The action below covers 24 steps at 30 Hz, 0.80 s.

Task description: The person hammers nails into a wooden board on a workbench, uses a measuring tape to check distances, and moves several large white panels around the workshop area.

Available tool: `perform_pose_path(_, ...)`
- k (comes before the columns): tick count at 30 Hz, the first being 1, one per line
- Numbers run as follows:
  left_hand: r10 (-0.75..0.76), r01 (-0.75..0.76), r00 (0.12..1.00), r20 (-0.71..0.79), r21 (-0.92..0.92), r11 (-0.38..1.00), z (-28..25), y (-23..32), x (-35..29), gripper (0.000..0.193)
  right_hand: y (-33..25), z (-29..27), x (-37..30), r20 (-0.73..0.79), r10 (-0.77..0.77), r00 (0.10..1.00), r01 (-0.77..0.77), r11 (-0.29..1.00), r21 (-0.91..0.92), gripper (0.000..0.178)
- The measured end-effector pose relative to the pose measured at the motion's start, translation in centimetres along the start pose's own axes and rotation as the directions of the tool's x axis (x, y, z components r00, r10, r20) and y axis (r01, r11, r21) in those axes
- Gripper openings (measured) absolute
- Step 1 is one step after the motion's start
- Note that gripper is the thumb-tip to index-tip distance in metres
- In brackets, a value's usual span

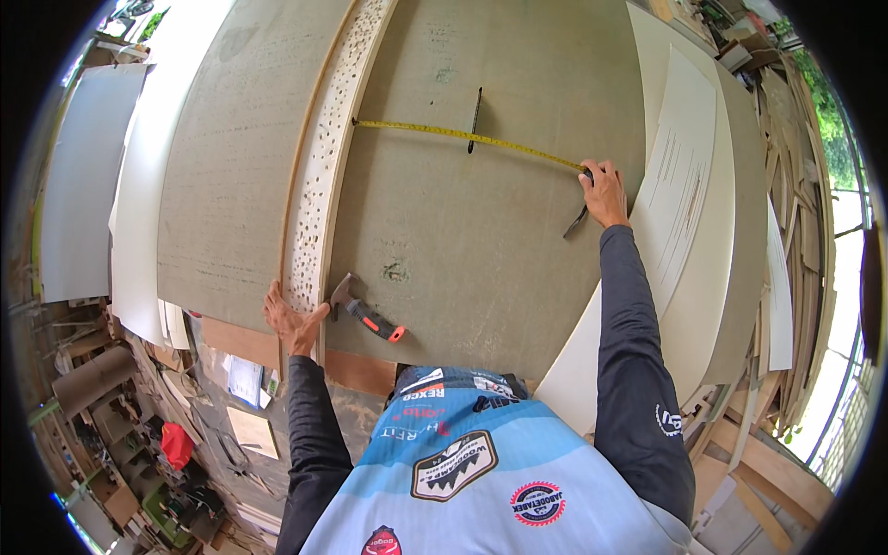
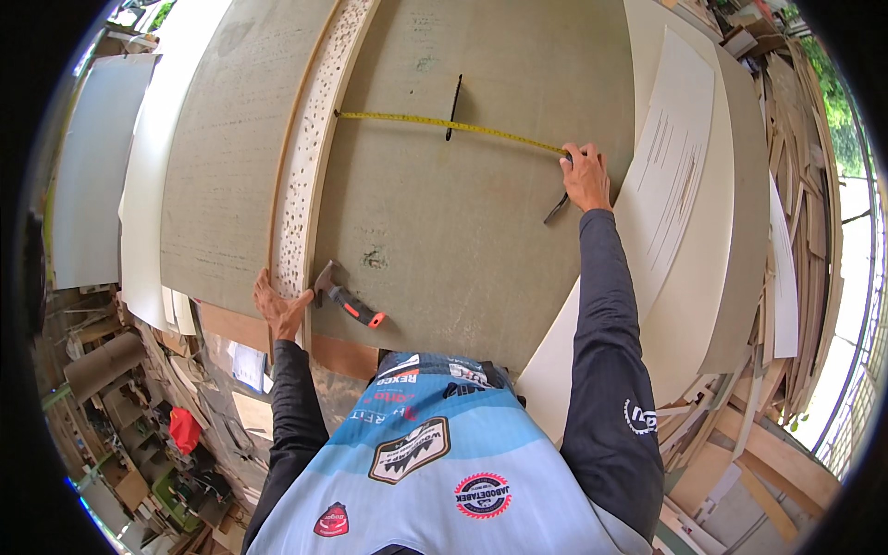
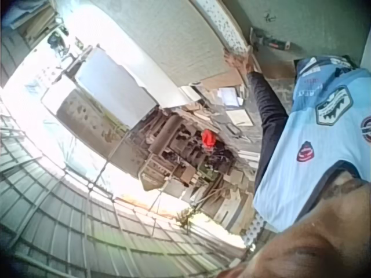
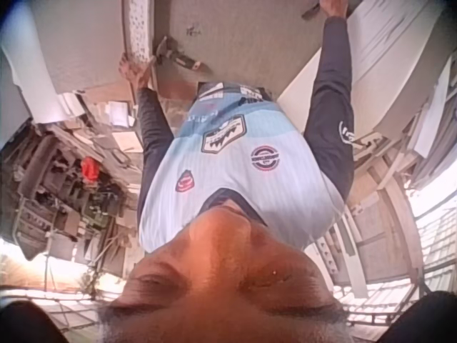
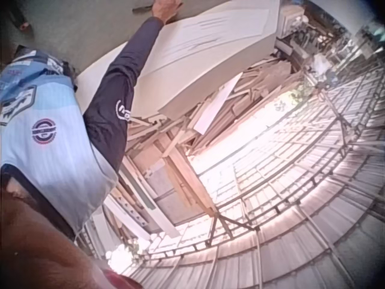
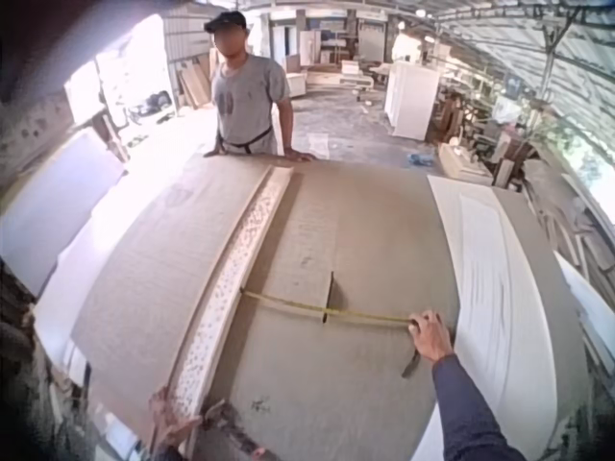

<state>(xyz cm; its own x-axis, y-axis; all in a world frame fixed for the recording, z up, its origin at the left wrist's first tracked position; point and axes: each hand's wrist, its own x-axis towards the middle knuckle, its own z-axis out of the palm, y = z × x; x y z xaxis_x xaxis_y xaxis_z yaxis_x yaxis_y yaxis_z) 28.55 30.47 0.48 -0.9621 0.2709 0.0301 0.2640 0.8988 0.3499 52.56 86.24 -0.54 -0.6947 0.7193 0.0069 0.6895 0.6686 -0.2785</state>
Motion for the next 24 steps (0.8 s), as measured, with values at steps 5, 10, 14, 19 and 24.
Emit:
perform_pose_path(5,-0.025,0.023,0.998,0.05,0.037,0.999,-0.2,0.7,0.2,0.101,0.4,0.5,0.3,-0.018,-0.03,0.999,0.03,1.0,0.005,0.024)
perform_pose_path(10,0.013,-0.013,1.0,0.005,0.007,1.0,0.4,-0.4,0.2,0.105,0.3,0.6,0.6,-0.008,-0.024,1.0,0.024,1.0,0.001,0.024)
perform_pose_path(14,0.02,-0.02,1.0,0.0,0.007,1.0,0.6,-0.5,0.2,0.105,0.3,0.7,0.6,0.002,-0.024,1.0,0.024,1.0,-0.016,0.024)
perform_pose_path(19,0.021,-0.021,1.0,0.0,0.013,1.0,0.7,-0.8,0.2,0.105,0.5,0.9,0.8,-0.009,-0.033,0.999,0.033,0.999,-0.019,0.024)
perform_pose_path(24,0.007,-0.007,1.0,0.022,0.007,1.0,0.3,-0.3,0.2,0.105,0.5,1.0,1.1,-0.003,-0.04,0.999,0.04,0.999,-0.01,0.024)
